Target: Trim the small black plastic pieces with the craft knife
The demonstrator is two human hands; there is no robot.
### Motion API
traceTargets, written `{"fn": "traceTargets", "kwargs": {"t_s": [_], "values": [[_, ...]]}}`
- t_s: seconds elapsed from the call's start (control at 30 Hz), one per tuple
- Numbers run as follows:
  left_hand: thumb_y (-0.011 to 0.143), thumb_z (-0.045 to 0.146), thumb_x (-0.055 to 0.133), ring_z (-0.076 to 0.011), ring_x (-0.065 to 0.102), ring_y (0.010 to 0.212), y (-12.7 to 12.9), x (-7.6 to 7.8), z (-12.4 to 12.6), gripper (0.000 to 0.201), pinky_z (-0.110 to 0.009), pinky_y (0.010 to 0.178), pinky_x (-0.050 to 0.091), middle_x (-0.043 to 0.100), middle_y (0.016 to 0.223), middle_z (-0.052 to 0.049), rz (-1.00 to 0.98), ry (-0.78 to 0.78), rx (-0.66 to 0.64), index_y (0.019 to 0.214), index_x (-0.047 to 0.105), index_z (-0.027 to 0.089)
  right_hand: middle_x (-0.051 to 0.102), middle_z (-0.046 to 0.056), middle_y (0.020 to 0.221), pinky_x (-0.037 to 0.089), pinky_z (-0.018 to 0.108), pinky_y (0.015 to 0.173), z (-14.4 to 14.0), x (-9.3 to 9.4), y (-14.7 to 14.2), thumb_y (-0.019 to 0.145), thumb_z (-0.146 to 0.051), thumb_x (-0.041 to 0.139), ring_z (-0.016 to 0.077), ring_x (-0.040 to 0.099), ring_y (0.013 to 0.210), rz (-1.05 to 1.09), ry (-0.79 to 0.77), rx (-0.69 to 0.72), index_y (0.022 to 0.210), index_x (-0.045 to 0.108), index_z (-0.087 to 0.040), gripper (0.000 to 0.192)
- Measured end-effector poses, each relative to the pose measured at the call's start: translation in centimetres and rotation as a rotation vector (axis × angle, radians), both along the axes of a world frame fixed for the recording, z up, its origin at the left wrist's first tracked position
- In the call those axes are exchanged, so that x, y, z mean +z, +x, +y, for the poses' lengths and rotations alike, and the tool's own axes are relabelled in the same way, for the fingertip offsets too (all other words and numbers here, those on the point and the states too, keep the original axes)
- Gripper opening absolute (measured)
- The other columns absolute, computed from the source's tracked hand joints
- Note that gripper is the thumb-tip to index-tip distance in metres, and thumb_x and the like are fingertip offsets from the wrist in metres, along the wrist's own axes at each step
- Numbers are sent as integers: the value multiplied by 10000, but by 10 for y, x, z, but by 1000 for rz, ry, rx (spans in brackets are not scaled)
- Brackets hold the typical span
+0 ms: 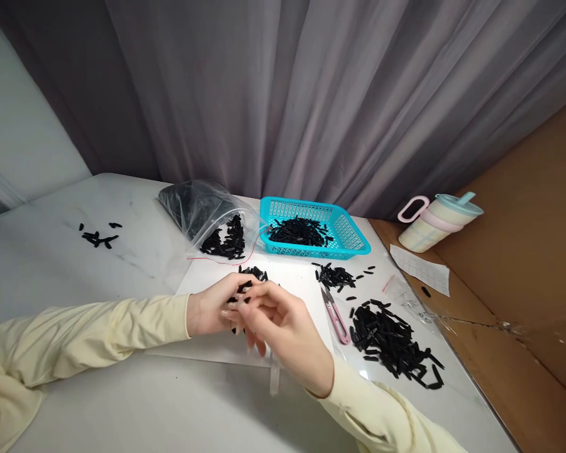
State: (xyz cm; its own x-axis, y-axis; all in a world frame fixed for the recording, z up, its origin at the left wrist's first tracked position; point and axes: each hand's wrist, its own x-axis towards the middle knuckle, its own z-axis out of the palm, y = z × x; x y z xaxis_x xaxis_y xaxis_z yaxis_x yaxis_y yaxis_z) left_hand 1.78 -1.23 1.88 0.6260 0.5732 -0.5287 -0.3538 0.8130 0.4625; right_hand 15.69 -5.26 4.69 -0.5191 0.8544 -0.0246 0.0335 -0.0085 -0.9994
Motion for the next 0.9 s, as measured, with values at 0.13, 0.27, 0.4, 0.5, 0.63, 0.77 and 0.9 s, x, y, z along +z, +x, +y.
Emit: {"fn": "traceTargets", "kwargs": {"t_s": [0.13,0.27,0.4,0.5,0.63,0.77,0.9], "values": [[719,148,440,-15,233,284,-4,2,2,314,-106,239,162,237,398,71,-56,-83,-21,472,250,177,633,20,666,445,214,474,-2,-10,10,783,-330,619,91,545,490,198,-371,60,798,500,-162,207],[700,118,443,-20,315,310,-8,0,3,313,-101,249,220,352,450,37,-106,-70,45,492,216,174,647,31,643,444,208,578,-2,-27,16,732,-294,687,77,552,536,229,-590,145,768,540,-134,220],[676,87,442,-14,301,302,-16,-5,3,304,-109,244,225,403,481,22,-128,-38,63,490,217,172,631,23,600,397,185,537,-2,-36,20,737,-302,691,62,513,504,166,-639,141,774,576,-119,220],[688,82,426,-17,268,282,-21,-7,5,297,-111,239,213,326,439,46,-147,-18,23,485,228,170,631,27,600,384,188,533,-2,-38,24,748,-294,680,61,497,503,183,-654,128,805,600,-114,205],[793,136,417,-19,238,269,-25,-7,4,325,-116,225,183,298,421,58,-143,-5,-70,489,304,158,662,54,690,415,214,596,-1,-42,27,763,-258,666,75,531,558,243,-641,117,851,625,-111,177],[893,283,431,-10,205,293,-28,-4,0,304,-94,230,125,381,472,60,-65,199,-182,624,417,143,676,83,807,437,241,611,-2,-45,28,802,-262,627,98,577,621,279,-550,136,927,630,-111,196],[890,330,459,-9,178,343,-30,-2,-3,240,-79,269,126,341,511,87,60,383,-239,722,430,161,671,89,833,451,271,601,-4,-49,28,843,-304,575,124,601,650,201,-325,106,968,604,-119,225]]}}
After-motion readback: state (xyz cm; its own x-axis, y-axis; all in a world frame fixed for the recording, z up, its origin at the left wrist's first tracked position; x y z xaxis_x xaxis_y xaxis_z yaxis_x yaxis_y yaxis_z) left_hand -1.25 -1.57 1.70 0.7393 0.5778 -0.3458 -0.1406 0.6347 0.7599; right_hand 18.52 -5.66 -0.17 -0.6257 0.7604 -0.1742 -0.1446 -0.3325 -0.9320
